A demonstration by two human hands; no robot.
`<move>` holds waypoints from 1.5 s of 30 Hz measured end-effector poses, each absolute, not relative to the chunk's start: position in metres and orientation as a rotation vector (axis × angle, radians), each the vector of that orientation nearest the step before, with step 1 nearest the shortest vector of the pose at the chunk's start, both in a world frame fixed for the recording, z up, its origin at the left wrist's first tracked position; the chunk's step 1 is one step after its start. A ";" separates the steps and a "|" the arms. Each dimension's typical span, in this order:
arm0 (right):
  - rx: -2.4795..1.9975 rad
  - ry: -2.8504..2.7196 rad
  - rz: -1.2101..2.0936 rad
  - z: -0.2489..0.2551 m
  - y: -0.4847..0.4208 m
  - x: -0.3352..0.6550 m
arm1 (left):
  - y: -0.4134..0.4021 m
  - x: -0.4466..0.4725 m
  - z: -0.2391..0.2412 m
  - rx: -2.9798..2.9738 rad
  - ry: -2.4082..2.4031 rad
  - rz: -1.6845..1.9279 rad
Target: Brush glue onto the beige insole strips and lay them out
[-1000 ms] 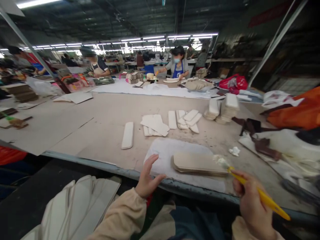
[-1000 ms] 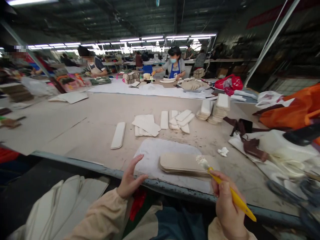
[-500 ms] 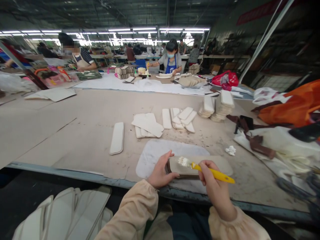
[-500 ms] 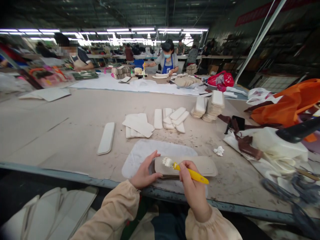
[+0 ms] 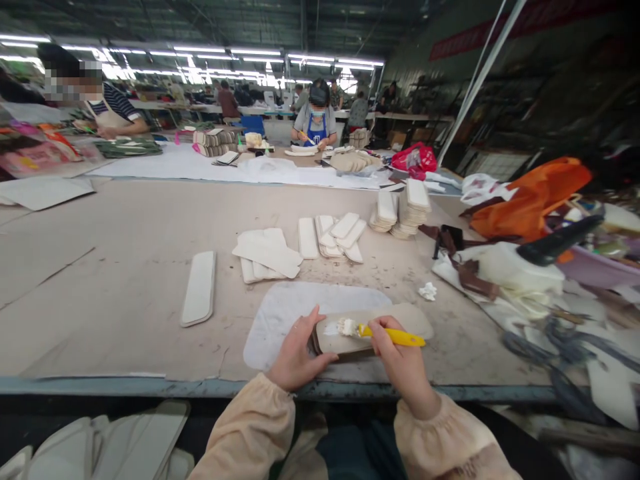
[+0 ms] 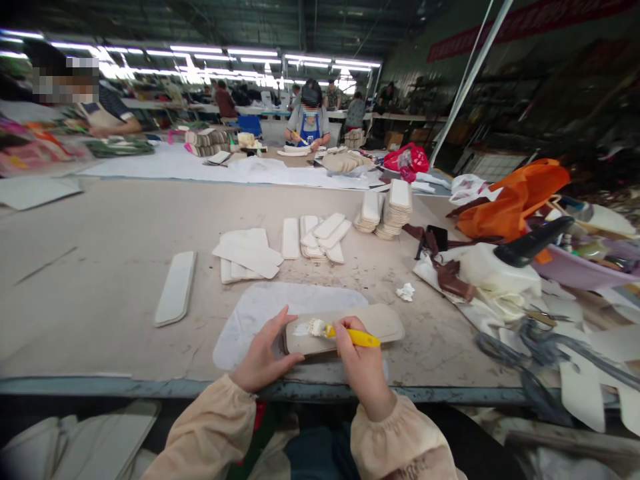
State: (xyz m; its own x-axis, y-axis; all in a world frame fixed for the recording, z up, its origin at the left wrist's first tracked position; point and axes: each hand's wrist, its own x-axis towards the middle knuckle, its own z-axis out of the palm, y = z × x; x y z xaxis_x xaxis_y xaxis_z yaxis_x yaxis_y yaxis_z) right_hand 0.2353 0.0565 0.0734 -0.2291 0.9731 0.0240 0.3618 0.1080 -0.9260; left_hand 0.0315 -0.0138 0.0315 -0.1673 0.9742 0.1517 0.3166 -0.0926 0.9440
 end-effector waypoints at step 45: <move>-1.574 -1.861 0.247 0.087 0.101 0.344 | -0.012 0.028 0.017 2.082 1.718 1.113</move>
State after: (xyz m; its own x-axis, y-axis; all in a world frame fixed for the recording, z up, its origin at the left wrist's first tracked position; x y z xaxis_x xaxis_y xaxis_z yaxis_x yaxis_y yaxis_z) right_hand 0.3439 0.1010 0.0867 -0.0395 0.9281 0.3702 0.7994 0.2516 -0.5456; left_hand 0.0282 -0.0120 0.0166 0.0292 0.9125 0.4080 0.7450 -0.2920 0.5998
